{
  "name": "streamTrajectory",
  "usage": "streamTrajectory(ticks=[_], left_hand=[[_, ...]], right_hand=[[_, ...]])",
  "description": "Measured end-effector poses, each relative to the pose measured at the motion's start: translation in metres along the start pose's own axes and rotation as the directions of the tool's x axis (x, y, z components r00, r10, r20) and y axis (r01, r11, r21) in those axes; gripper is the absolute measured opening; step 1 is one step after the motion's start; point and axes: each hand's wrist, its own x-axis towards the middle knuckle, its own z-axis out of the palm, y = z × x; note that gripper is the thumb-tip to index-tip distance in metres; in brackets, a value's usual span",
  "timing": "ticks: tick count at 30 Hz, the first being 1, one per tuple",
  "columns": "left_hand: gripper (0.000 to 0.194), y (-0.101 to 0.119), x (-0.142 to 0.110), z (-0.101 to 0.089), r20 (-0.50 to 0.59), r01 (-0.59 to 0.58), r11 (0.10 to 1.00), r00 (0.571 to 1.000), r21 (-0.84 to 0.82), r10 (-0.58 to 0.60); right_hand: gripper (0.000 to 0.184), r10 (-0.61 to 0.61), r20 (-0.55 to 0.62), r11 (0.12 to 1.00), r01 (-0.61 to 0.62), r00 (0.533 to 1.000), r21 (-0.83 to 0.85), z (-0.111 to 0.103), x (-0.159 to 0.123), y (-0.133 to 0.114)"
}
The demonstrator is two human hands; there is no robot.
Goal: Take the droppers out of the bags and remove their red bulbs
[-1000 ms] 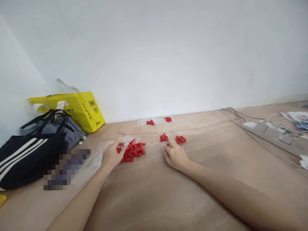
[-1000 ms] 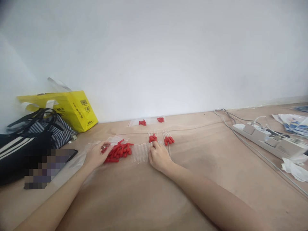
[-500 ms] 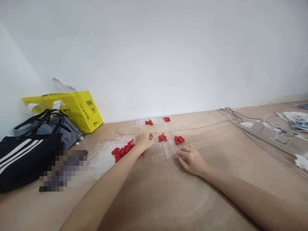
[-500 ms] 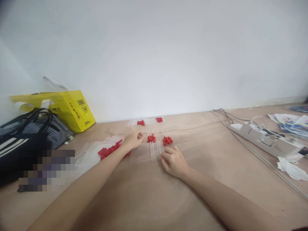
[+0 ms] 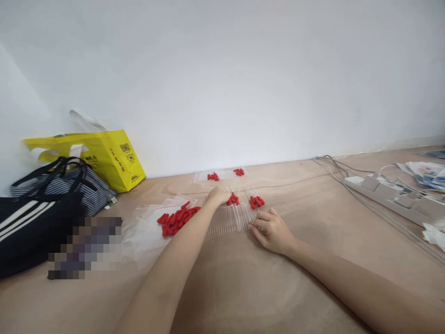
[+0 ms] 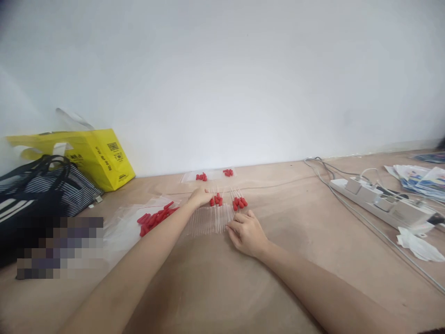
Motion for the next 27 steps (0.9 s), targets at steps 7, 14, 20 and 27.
streamTrajectory(ticks=[7, 14, 20, 27], left_hand=[[0.011, -0.019, -0.032, -0.02, -0.119, -0.108, 0.993, 0.987, -0.039, 0.103], [0.007, -0.064, -0.118, -0.03, -0.086, -0.537, 0.837, 0.833, 0.107, 0.546], [0.012, -0.08, -0.126, -0.016, -0.235, -0.697, 0.67, 0.627, 0.257, 0.743], [0.016, -0.078, -0.121, -0.005, -0.3, -0.736, 0.59, 0.511, 0.331, 0.805]], right_hand=[[0.019, 0.0, -0.1, 1.0, 0.001, 0.995, 0.014, 0.0, -0.001, 0.001], [0.024, -0.053, -0.245, 0.999, 0.048, 0.968, -0.023, 0.007, 0.009, -0.014], [0.023, -0.208, -0.134, 0.978, 0.211, 0.969, 0.006, 0.026, 0.027, -0.026], [0.022, -0.234, -0.135, 0.972, 0.231, 0.963, -0.034, 0.03, 0.03, -0.024]])
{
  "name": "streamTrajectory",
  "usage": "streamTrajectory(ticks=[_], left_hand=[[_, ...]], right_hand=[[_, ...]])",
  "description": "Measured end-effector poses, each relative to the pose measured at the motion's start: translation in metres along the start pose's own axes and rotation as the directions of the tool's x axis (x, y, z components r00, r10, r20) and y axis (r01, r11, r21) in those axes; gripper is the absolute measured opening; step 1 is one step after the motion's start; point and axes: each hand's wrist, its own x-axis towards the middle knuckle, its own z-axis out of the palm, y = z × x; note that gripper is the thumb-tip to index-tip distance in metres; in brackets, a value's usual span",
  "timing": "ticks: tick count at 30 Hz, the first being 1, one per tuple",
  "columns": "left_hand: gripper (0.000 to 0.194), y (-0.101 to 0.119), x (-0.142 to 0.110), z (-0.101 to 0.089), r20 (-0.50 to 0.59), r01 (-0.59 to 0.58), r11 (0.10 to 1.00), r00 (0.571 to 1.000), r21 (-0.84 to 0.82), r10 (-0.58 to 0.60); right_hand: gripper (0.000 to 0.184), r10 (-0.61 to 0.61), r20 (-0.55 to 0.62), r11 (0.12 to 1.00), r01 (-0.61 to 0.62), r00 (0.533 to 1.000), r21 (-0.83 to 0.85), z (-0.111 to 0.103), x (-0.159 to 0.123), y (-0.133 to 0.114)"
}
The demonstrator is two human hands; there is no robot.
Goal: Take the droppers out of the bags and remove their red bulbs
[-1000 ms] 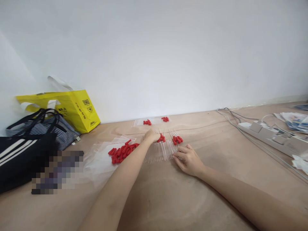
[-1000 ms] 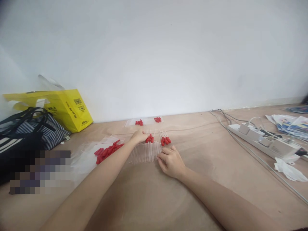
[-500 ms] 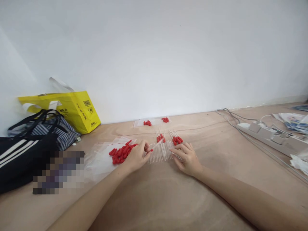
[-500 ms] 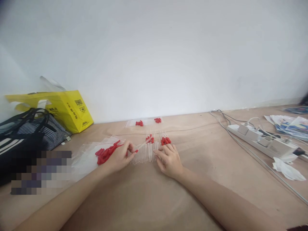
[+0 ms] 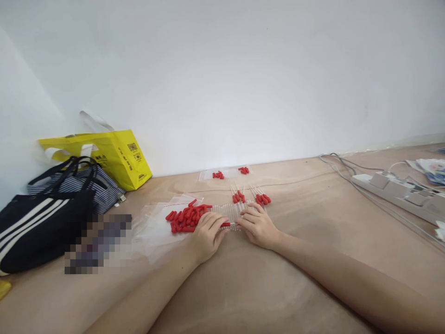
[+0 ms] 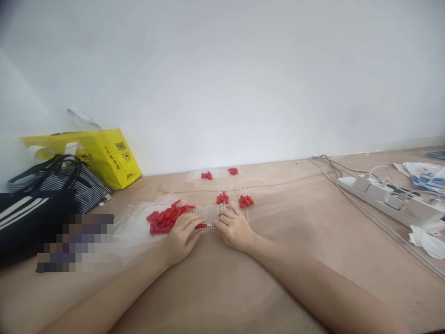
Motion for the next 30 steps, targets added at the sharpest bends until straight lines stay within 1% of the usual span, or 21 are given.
streamTrajectory(ticks=[2, 5, 7, 9, 15, 30], left_hand=[[0.021, 0.0, 0.001, 0.003, 0.021, -0.011, 0.999, 1.0, 0.032, 0.011], [0.022, 0.001, 0.002, 0.006, 0.039, 0.006, 0.999, 0.999, 0.037, -0.007], [0.022, 0.001, 0.002, 0.006, 0.041, 0.002, 0.999, 0.999, 0.041, -0.004], [0.022, 0.001, 0.002, 0.004, 0.03, -0.027, 0.998, 0.999, 0.052, 0.026], [0.021, 0.003, 0.002, -0.004, 0.009, -0.093, 0.993, 0.996, 0.073, 0.093], [0.025, 0.006, 0.001, -0.007, -0.024, -0.13, 0.991, 0.991, 0.042, 0.131]], right_hand=[[0.022, 0.001, 0.021, 1.0, -0.001, 1.0, -0.011, -0.001, -0.001, 0.0], [0.019, -0.003, 0.044, 1.0, 0.003, 0.999, -0.008, 0.001, -0.003, 0.0], [0.019, -0.021, 0.037, 1.0, 0.021, 0.999, 0.004, 0.002, -0.004, 0.0], [0.02, -0.046, 0.017, 0.999, 0.046, 0.999, 0.021, 0.002, -0.005, 0.0], [0.02, -0.097, -0.037, 0.994, 0.099, 0.995, 0.049, -0.005, -0.006, -0.001], [0.016, -0.099, -0.061, 0.989, 0.105, 0.993, 0.108, -0.004, -0.009, -0.002]])
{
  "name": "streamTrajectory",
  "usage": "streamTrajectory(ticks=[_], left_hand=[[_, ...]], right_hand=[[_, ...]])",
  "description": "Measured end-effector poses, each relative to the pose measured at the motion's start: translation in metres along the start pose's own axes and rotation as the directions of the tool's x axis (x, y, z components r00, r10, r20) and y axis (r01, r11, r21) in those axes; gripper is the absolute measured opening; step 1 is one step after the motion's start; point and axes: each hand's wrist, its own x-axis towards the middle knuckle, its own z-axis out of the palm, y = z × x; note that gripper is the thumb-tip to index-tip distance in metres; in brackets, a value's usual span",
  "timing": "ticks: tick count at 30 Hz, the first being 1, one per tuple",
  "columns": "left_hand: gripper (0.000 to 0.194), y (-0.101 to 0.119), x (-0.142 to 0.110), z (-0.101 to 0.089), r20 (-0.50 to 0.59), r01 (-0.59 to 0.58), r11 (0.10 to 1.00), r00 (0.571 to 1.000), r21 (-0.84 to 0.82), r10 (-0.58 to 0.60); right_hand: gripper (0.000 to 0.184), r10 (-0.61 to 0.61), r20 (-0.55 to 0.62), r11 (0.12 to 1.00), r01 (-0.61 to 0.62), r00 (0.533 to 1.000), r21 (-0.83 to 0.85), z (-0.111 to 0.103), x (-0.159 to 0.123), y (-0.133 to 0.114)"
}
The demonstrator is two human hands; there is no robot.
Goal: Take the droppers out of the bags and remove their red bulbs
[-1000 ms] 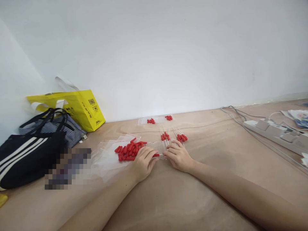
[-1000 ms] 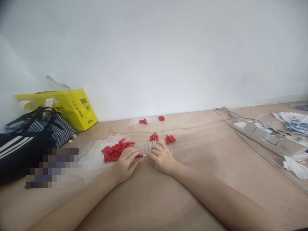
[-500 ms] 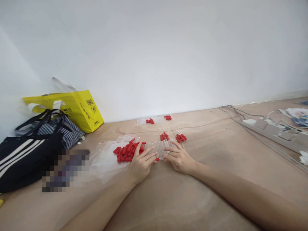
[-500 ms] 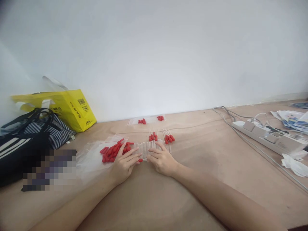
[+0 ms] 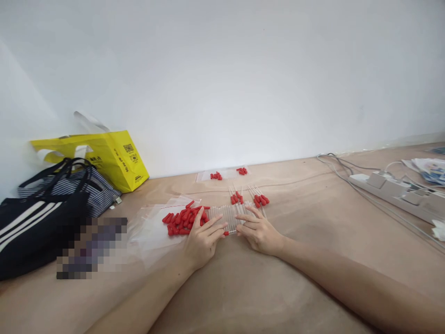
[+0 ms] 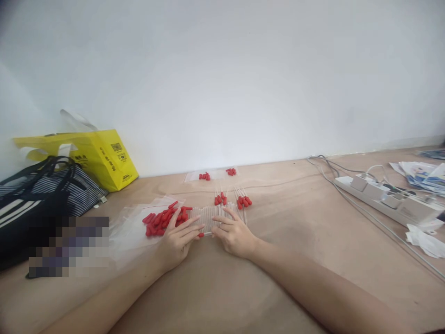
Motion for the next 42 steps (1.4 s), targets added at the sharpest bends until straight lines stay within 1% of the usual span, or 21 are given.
streamTrajectory(ticks=[4, 7, 14, 21, 24, 26, 28, 29, 31, 34, 36, 38, 40, 42], left_hand=[[0.023, 0.0, 0.0, -0.002, -0.06, -0.041, 0.999, 0.997, 0.027, 0.042], [0.021, 0.001, -0.001, -0.003, -0.09, -0.057, 0.997, 0.994, 0.056, 0.062], [0.02, 0.001, -0.002, -0.002, -0.1, -0.092, 0.994, 0.99, 0.063, 0.098], [0.023, 0.004, -0.002, -0.002, -0.104, -0.098, 0.993, 0.989, 0.057, 0.104], [0.025, 0.0, -0.005, -0.004, -0.11, -0.081, 0.995, 0.99, 0.064, 0.088], [0.026, -0.005, -0.008, -0.007, -0.12, -0.045, 0.995, 0.991, 0.092, 0.056], [0.026, -0.009, -0.01, -0.008, -0.122, -0.023, 0.993, 0.992, 0.118, 0.038], [0.025, -0.01, -0.011, -0.009, -0.115, -0.026, 0.992, 0.993, 0.123, 0.04], [0.025, -0.012, -0.012, -0.007, -0.097, -0.028, 0.994, 0.994, 0.109, 0.039], [0.03, -0.013, -0.013, -0.003, -0.109, 0.042, 0.998, 0.993, 0.042, -0.037], [0.035, -0.014, -0.014, 0.0, -0.131, 0.095, 0.995, 0.987, 0.004, -0.093], [0.039, -0.014, -0.014, 0.002, -0.139, 0.121, 0.993, 0.983, -0.003, -0.12], [0.041, -0.014, -0.013, 0.001, -0.133, 0.153, 0.988, 0.98, 0.007, -0.151], [0.041, -0.015, -0.012, -0.001, -0.128, 0.204, 0.979, 0.971, 0.016, -0.2]], right_hand=[[0.015, -0.021, -0.041, 1.0, 0.021, 0.999, 0.005, -0.002, 0.002, -0.002], [0.017, -0.025, -0.045, 1.0, 0.025, 0.999, 0.012, -0.004, 0.002, -0.003], [0.02, -0.027, -0.035, 0.999, 0.027, 0.999, 0.018, -0.007, -0.001, -0.003], [0.02, 0.032, -0.024, 0.997, -0.03, 0.999, 0.065, -0.008, 0.0, -0.008], [0.024, 0.043, -0.028, 0.994, -0.04, 0.999, 0.099, -0.01, -0.005, -0.003], [0.023, 0.094, -0.045, 0.991, -0.089, 0.995, 0.102, -0.015, -0.012, 0.006], [0.019, 0.179, -0.048, 0.983, -0.177, 0.983, 0.055, -0.02, -0.019, 0.015], [0.016, 0.212, -0.034, 0.977, -0.212, 0.977, 0.02, -0.022, -0.023, 0.019], [0.016, 0.237, 0.013, 0.971, -0.237, 0.971, -0.019, -0.022, -0.028, 0.023], [0.025, 0.272, 0.069, 0.961, -0.274, 0.96, 0.03, -0.016, -0.028, 0.022], [0.032, 0.331, 0.079, 0.94, -0.336, 0.94, 0.066, -0.011, -0.023, 0.019], [0.035, 0.387, 0.102, 0.917, -0.394, 0.917, 0.068, -0.006, -0.013, 0.016], [0.034, 0.424, 0.159, 0.9, -0.434, 0.892, 0.037, -0.001, 0.0, 0.013], [0.035, 0.453, 0.239, 0.888, -0.459, 0.859, -0.032, 0.004, 0.014, 0.01]])
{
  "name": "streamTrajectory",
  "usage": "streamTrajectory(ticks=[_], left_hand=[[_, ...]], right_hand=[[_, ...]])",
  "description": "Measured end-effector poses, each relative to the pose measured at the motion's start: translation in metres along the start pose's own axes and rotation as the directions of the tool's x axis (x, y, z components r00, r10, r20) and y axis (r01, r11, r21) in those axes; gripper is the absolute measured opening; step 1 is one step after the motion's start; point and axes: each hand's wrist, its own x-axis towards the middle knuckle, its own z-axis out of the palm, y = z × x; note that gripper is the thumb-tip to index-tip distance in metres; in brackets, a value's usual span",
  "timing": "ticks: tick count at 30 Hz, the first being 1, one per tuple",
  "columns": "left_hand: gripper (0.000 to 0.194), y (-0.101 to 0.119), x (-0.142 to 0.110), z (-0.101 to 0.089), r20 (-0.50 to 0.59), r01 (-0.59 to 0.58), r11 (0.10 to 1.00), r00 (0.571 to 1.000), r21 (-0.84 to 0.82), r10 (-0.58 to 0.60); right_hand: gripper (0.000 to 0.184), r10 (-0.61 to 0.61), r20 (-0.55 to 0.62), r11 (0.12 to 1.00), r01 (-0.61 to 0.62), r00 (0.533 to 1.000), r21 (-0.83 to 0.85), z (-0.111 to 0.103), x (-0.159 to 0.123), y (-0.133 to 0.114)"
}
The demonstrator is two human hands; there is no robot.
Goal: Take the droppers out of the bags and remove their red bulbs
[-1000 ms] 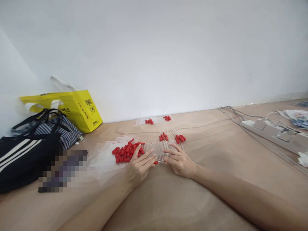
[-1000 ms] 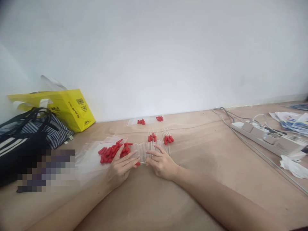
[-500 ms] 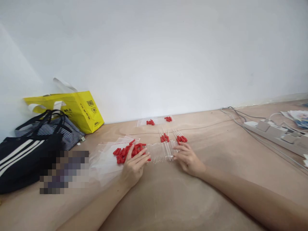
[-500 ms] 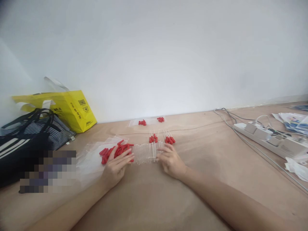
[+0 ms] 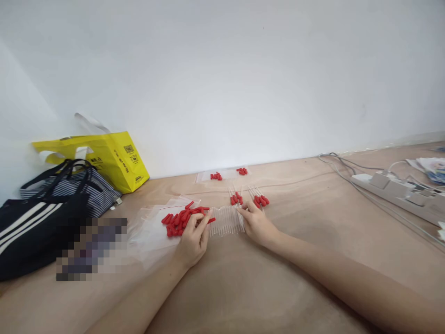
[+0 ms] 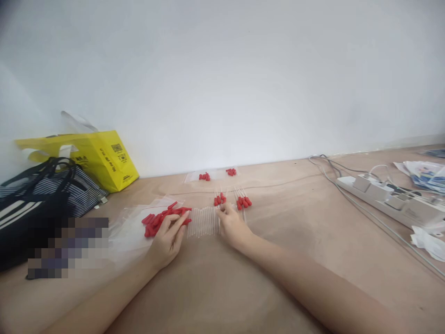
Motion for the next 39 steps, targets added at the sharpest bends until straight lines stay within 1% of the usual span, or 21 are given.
streamTrajectory(ticks=[3, 5, 7, 9, 11, 14, 17, 20, 23, 25, 27, 28, 30, 32, 34, 36, 37, 38, 39], left_hand=[[0.037, -0.005, 0.002, -0.006, -0.03, 0.075, 0.996, 0.997, 0.049, -0.073], [0.032, -0.012, 0.003, -0.012, -0.071, 0.141, 0.986, 0.988, 0.086, -0.136], [0.028, -0.021, 0.002, -0.018, -0.109, 0.248, 0.963, 0.965, 0.103, -0.236], [0.027, -0.031, 0.001, -0.025, -0.124, 0.358, 0.927, 0.93, 0.112, -0.345], [0.028, -0.04, 0.0, -0.032, -0.117, 0.423, 0.892, 0.905, 0.161, -0.408], [0.027, -0.052, 0.0, -0.043, -0.081, 0.463, 0.835, 0.884, 0.298, -0.461], [0.027, -0.063, -0.001, -0.048, -0.014, 0.515, 0.784, 0.838, 0.347, -0.545], [0.027, -0.069, -0.001, -0.047, 0.056, 0.547, 0.745, 0.791, 0.381, -0.609], [0.027, -0.072, 0.0, -0.042, 0.092, 0.548, 0.703, 0.755, 0.453, -0.649], [0.028, -0.075, -0.001, -0.039, 0.116, 0.556, 0.694, 0.737, 0.458, -0.666], [0.029, -0.079, -0.002, -0.04, 0.128, 0.583, 0.691, 0.718, 0.428, -0.685], [0.03, -0.081, -0.002, -0.04, 0.118, 0.598, 0.69, 0.715, 0.409, -0.689], [0.032, -0.085, -0.002, -0.043, 0.068, 0.617, 0.688, 0.723, 0.383, -0.687], [0.032, -0.084, 0.002, -0.045, 0.019, 0.61, 0.695, 0.746, 0.382, -0.665], [0.029, -0.079, 0.013, -0.042, 0.032, 0.563, 0.734, 0.785, 0.38, -0.618], [0.026, -0.068, 0.029, -0.033, 0.128, 0.488, 0.799, 0.821, 0.35, -0.557], [0.025, -0.062, 0.038, -0.026, 0.2, 0.465, 0.823, 0.817, 0.325, -0.541], [0.024, -0.056, 0.048, -0.018, 0.289, 0.463, 0.83, 0.786, 0.31, -0.547], [0.022, -0.05, 0.057, -0.009, 0.337, 0.457, 0.839, 0.772, 0.295, -0.539]], right_hand=[[0.033, 0.066, 0.12, 0.986, -0.046, 0.991, -0.159, 0.007, 0.017, -0.013], [0.026, 0.06, 0.163, 0.975, -0.022, 0.985, -0.223, 0.013, 0.025, -0.02], [0.02, 0.03, 0.183, 0.968, 0.017, 0.983, -0.25, 0.019, 0.029, -0.025], [0.017, 0.014, 0.19, 0.963, 0.038, 0.982, -0.265, 0.022, 0.031, -0.029], [0.014, 0.017, 0.184, 0.963, 0.034, 0.983, -0.268, 0.024, 0.029, -0.032], [0.013, 0.037, 0.136, 0.966, -0.001, 0.99, -0.257, 0.021, 0.025, -0.034], [0.017, 0.05, 0.036, 0.973, -0.041, 0.998, -0.226, 0.014, 0.018, -0.029], [0.018, 0.036, -0.073, 0.974, -0.051, 0.997, -0.22, 0.004, 0.008, -0.015], [0.017, -0.011, -0.16, 0.976, -0.024, 0.987, -0.214, -0.005, -0.006, 0.004], [0.016, -0.032, -0.195, 0.979, -0.009, 0.98, -0.204, -0.011, -0.016, 0.016], [0.015, -0.043, -0.228, 0.984, 0.002, 0.973, -0.178, -0.016, -0.026, 0.024], [0.015, -0.05, -0.24, 0.987, 0.012, 0.97, -0.158, -0.019, -0.03, 0.026], [0.016, -0.081, -0.244, 0.993, 0.058, 0.966, -0.102, -0.023, -0.036, 0.026], [0.017, -0.146, -0.225, 0.989, 0.136, 0.963, -0.058, -0.027, -0.04, 0.02], [0.019, -0.229, -0.188, 0.973, 0.223, 0.955, -0.057, -0.029, -0.042, 0.012], [0.021, -0.294, -0.141, 0.955, 0.285, 0.945, -0.08, -0.029, -0.042, 0.004], [0.021, -0.312, -0.118, 0.949, 0.303, 0.943, -0.087, -0.029, -0.042, 0.002], [0.021, -0.322, -0.098, 0.946, 0.314, 0.942, -0.086, -0.028, -0.041, 0.001], [0.021, -0.324, -0.084, 0.945, 0.318, 0.942, -0.079, -0.028, -0.041, 0.001]])
